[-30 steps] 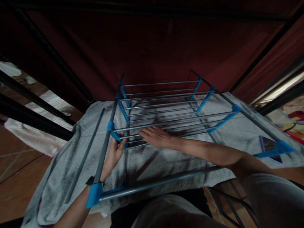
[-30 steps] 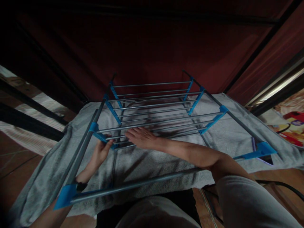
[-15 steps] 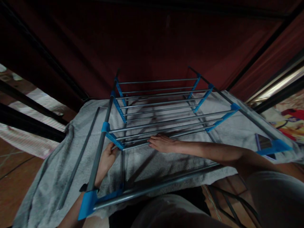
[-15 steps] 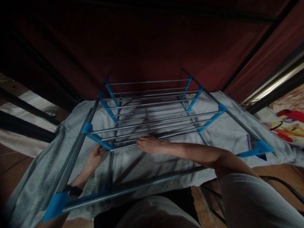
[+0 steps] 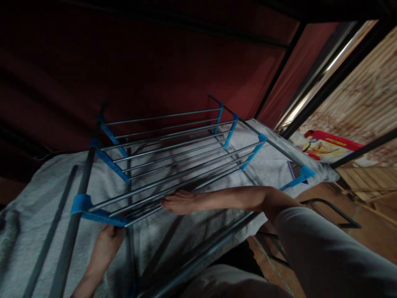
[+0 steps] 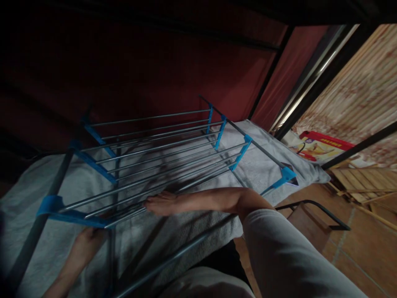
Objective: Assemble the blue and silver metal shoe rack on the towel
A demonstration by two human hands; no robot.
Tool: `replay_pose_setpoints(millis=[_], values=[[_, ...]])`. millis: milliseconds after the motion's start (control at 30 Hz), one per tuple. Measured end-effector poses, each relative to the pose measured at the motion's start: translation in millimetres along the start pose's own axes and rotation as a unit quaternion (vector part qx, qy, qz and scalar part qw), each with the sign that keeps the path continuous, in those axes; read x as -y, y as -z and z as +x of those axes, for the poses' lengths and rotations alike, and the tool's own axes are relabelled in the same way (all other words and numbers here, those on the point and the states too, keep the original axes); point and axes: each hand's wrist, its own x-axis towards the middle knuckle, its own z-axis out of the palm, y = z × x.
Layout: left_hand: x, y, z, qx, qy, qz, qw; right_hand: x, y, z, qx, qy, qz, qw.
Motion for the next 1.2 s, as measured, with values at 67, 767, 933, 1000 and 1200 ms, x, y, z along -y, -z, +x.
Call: replay_pose_setpoints(millis=[67,767,933,1000,1200], values=[[-6.5,1.2,-7.1,-0.014,-0.004,-0.033,0.999,-0.7,6.3,1.0,-0.018,0.002,0.013,1.000],[-51.8,6.1,-13.2,-0.030,0.079,-0.182,0.980,4.4,23.8,-1.7,-0.027,0.009,0.016,0.999],[-58.1,14.7,-11.2,0.003,0.105,-0.209,0.972,5.8,26.0,-1.8,-0.017,0.008,0.030,0.999],[-60.0,16.9,-10.8,0.015,0.115,-0.230,0.966,7.2,27.3,-2.0,-0.005,0.000,0.034,0.999],[-55.5,11.3,-13.1,-0.003,0.104,-0.251,0.962,9.1,32.0,-1.9,0.019,-0.004,0.026,0.999]])
